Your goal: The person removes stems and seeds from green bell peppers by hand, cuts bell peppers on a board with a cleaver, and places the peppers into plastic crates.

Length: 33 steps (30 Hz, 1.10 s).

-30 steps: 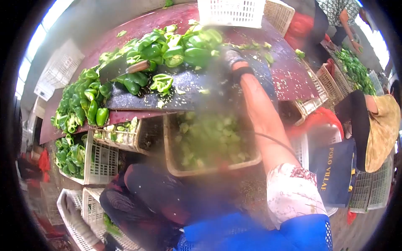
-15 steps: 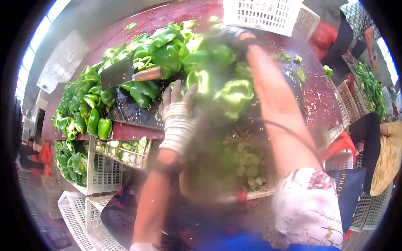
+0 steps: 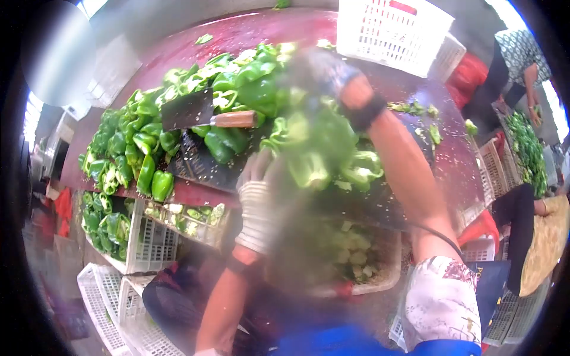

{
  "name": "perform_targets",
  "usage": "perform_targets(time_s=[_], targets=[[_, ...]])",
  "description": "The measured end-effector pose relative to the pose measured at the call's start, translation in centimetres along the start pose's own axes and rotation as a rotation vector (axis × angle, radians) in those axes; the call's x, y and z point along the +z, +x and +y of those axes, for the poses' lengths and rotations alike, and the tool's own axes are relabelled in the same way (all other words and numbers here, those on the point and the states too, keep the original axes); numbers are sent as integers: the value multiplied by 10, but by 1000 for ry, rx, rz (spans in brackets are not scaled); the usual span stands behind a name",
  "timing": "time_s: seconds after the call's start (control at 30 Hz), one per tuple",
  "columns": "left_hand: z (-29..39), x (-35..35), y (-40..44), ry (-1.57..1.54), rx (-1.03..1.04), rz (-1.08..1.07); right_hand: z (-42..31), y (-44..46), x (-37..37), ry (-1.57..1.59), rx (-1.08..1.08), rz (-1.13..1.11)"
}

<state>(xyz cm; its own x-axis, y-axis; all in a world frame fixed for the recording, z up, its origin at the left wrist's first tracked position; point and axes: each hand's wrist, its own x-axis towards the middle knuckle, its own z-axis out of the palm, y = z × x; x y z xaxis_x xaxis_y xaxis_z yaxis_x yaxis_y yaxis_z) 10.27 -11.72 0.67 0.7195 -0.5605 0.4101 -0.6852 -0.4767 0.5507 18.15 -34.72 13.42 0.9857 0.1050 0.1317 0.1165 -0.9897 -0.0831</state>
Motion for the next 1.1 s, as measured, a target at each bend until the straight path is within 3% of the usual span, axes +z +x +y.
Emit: perform_targets(time_s=[0.07,0.1,0.17,0.27,0.4,0.43,0.57,0.67,0.77,0.87,0.9,0.93,0.97,1.1], targets=[[-1,-1,5,-312,-216,274,9,55,17,287,-43,120],[-6,-4,10,-461,-313,419,18,93,33,311,-55,136],[-29,-17,40,-635,-451,496,18,124,59,157,-173,145],[-60,-43,77,-1029,-792,486,17,131,86,-200,-435,135],[-87,-55,121,-1108,-969,425,20,126,87,-364,-552,20],[-99,-52,124,-1114,-977,372,23,123,86,-421,-570,-33],[-165,-19,140,-946,-795,69,2,60,62,-119,-395,-22],[-157,-26,127,-605,-552,92,-19,34,48,78,-118,-93],[-163,-39,136,-289,-489,336,-21,31,47,253,52,-105],[-181,-86,132,197,-292,421,-19,26,53,233,36,-66],[-191,-109,132,497,-153,321,-33,22,40,215,121,-170],[-202,-133,134,729,-19,249,-36,25,44,247,44,-121],[-214,-151,138,751,2,224,-32,23,48,271,-19,-77],[-279,-186,137,53,-310,173,-24,2,57,319,-7,-35]])
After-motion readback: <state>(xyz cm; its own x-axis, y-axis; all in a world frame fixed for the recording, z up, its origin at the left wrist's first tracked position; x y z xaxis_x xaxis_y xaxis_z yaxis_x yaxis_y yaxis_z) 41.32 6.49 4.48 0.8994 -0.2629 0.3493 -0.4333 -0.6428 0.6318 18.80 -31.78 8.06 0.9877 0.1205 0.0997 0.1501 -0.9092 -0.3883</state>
